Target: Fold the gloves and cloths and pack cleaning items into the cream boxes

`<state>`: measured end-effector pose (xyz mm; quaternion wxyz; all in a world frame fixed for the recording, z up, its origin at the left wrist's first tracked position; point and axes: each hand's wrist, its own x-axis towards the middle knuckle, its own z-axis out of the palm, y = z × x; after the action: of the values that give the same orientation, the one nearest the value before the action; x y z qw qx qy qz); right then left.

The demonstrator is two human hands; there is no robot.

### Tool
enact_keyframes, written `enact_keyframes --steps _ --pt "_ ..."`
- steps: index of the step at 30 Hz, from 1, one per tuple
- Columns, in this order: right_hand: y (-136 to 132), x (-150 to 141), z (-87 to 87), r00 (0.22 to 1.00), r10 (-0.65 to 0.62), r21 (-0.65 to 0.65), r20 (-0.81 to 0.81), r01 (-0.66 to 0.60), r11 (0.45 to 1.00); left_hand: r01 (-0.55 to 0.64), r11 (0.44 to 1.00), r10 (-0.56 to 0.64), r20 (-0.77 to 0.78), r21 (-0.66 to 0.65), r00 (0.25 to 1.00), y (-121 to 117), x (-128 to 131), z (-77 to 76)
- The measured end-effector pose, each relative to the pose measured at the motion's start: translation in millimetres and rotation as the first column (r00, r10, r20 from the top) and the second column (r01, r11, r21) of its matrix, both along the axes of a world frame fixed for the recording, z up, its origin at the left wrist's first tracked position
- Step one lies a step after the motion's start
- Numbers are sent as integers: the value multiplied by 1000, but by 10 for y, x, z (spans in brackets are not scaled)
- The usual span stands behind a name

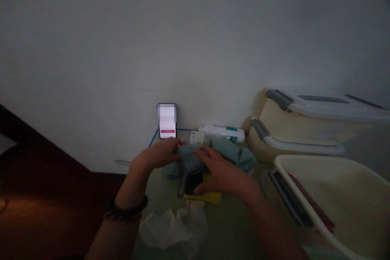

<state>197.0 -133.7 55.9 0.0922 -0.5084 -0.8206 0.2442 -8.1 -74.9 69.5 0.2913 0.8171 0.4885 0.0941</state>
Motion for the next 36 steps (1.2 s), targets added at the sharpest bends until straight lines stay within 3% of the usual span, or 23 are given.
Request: enact_keyframes --steps 5,9,13,15,17,20,22,24,27,32,36 --pt "48 -109 -153 988 -11 31 154 7 999 25 998 -25 3 -54 1000 33 -25 -39" --pt "84 -59 -105 981 -48 94 187 31 995 40 998 -42 -53 -44 998 21 -5 -61" --pt "-122 -94 -31 987 -108 254 120 74 964 55 998 -57 -73 -26 996 18 3 -70" --pt "-313 -136 -43 996 -62 262 64 43 964 60 998 -61 -92 -15 994 25 2 -71" --pt "-515 -177 -119 995 96 148 29 -99 984 76 997 -77 -113 -14 991 35 6 -66" --pt "-733 -221 -309 959 283 29 15 -284 959 116 993 -117 -154 -14 981 42 22 -46" --pt "-787 -223 -401 949 304 30 83 -308 951 133 991 -132 -176 -5 976 35 35 -28" --pt "-781 -187 -406 961 241 61 134 -251 966 146 989 -141 -189 11 972 22 46 -15" --pt "-718 -62 -257 992 86 146 89 -98 984 172 985 -161 -195 36 967 8 65 -12" --pt "-530 163 116 991 -90 245 -101 112 963 197 973 -174 -177 122 969 1 128 11" --pt "-257 238 411 974 -208 279 -91 225 934 162 956 -154 -53 245 987 -24 198 88"
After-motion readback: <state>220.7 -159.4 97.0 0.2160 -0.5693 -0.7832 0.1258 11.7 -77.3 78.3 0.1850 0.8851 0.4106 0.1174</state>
